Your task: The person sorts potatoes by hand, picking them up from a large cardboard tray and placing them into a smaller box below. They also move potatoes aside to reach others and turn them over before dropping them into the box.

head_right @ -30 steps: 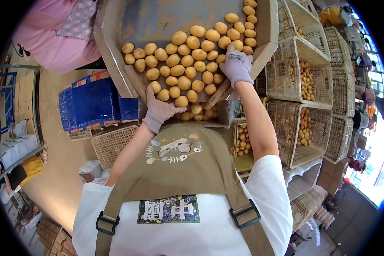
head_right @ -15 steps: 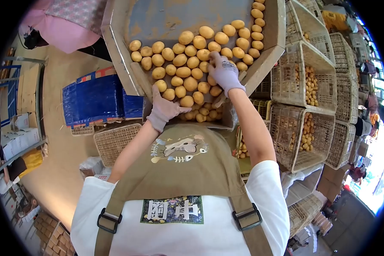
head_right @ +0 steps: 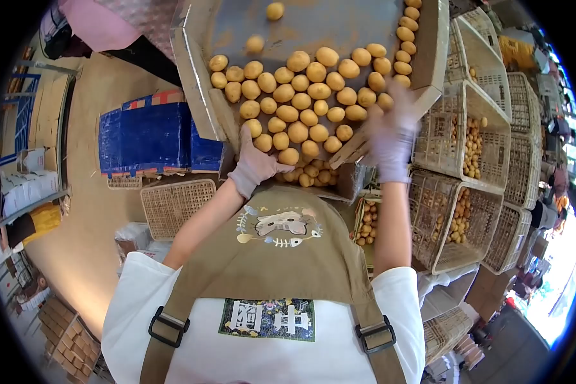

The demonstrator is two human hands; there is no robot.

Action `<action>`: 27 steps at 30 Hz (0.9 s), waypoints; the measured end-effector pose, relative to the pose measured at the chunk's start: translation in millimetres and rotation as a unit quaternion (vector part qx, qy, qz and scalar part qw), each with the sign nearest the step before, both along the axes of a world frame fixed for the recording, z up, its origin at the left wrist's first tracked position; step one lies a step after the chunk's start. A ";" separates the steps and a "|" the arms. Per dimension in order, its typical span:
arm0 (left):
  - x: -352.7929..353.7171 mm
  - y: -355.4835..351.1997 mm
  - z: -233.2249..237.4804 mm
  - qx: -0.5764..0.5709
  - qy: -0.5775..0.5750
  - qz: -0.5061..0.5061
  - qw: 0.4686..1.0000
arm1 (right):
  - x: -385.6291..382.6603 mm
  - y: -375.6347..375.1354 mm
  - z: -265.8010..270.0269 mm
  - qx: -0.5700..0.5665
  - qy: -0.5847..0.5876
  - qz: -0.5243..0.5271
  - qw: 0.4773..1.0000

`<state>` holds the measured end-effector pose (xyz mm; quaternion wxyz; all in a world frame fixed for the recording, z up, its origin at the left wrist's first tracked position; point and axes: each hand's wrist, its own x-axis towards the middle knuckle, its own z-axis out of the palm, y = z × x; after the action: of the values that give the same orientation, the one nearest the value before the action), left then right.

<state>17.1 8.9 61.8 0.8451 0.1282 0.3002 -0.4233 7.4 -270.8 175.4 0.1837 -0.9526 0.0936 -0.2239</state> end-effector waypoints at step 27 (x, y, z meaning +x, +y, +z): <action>1.1 -0.2 -12.8 -0.016 0.042 0.009 0.999 | 11.6 98.6 -78.0 -0.158 0.191 0.276 0.929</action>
<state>18.1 8.7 49.0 0.8377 0.0937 0.3296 -0.4254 19.0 -172.2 97.3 0.0637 -0.9823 -0.1761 0.0102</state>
